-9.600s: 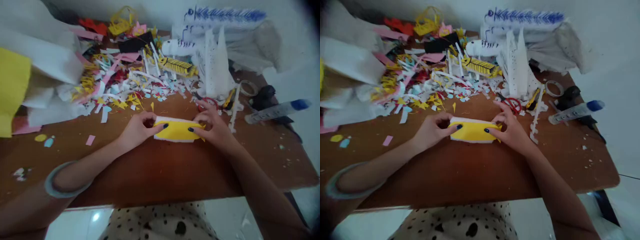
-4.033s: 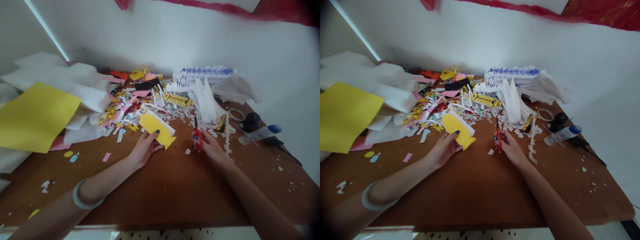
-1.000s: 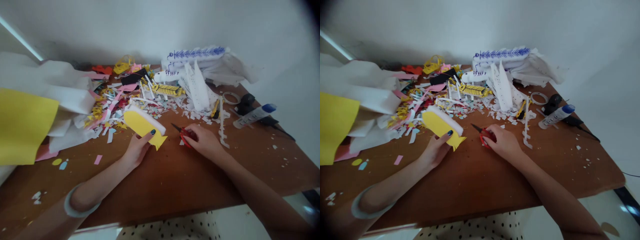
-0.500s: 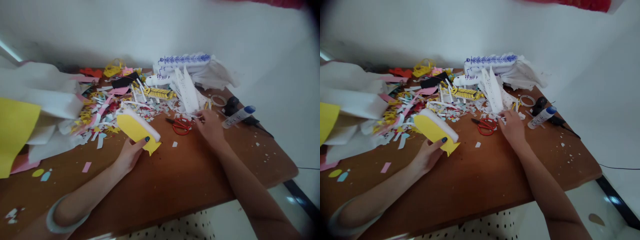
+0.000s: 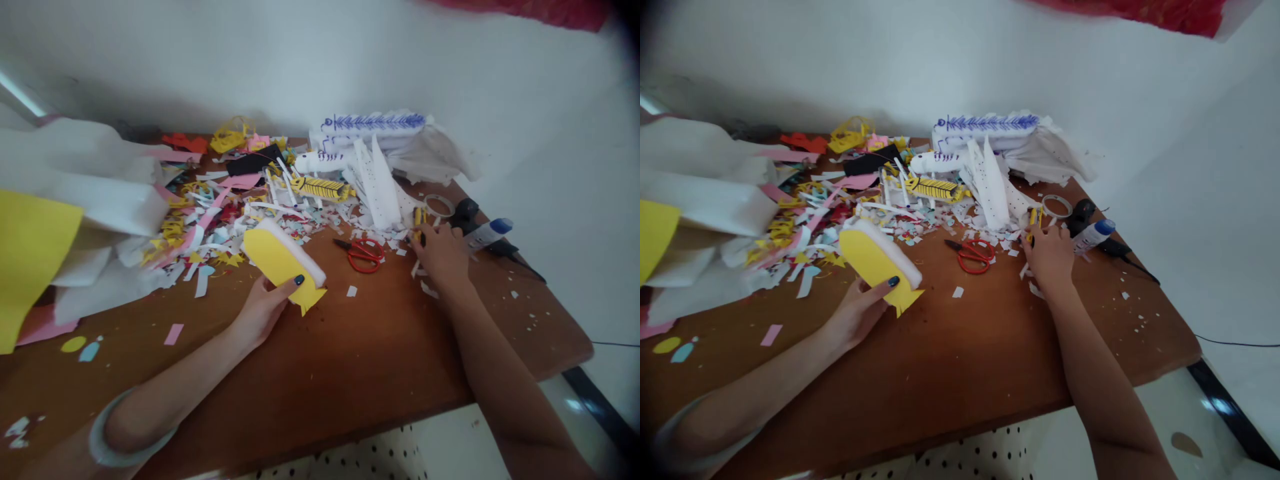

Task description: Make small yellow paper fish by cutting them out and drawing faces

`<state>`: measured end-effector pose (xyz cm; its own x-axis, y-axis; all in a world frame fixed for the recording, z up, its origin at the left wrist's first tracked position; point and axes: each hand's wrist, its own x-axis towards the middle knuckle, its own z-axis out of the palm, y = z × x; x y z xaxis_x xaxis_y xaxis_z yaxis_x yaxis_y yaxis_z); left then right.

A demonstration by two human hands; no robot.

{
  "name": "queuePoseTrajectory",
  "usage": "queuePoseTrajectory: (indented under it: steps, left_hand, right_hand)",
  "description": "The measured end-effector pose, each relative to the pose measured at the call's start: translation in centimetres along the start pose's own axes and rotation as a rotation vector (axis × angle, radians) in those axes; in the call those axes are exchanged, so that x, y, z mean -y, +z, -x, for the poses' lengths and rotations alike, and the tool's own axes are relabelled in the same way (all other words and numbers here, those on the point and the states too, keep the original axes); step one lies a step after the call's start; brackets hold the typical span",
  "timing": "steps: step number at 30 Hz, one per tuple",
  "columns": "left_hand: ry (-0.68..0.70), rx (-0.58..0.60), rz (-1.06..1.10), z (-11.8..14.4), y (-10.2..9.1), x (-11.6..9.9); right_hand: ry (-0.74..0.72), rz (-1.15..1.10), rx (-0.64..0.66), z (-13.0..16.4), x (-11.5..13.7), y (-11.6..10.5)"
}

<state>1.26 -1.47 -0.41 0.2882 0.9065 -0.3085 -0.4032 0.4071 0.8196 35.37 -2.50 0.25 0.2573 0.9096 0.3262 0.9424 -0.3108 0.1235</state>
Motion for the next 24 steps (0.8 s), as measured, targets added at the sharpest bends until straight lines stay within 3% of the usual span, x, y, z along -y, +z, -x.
queuePoseTrajectory:
  steps: [7,15,19,24]
  left_hand:
    - [-0.015,-0.012,-0.002,0.0,-0.1,0.0]
    - [-0.031,-0.006,0.011,0.1,-0.1,-0.1]
    - [-0.013,0.013,0.008,0.0,-0.3,0.0]
    - [-0.018,0.016,-0.004,-0.1,-0.3,0.0]
  right_hand:
    - [0.061,0.016,0.036,-0.7,0.2,-0.4]
    - [0.131,-0.217,0.178,-0.6,-0.6,-0.8]
    - [0.193,-0.383,0.077,-0.2,-0.2,-2.1]
    - [0.242,-0.510,-0.148,0.6,-0.4,-4.3]
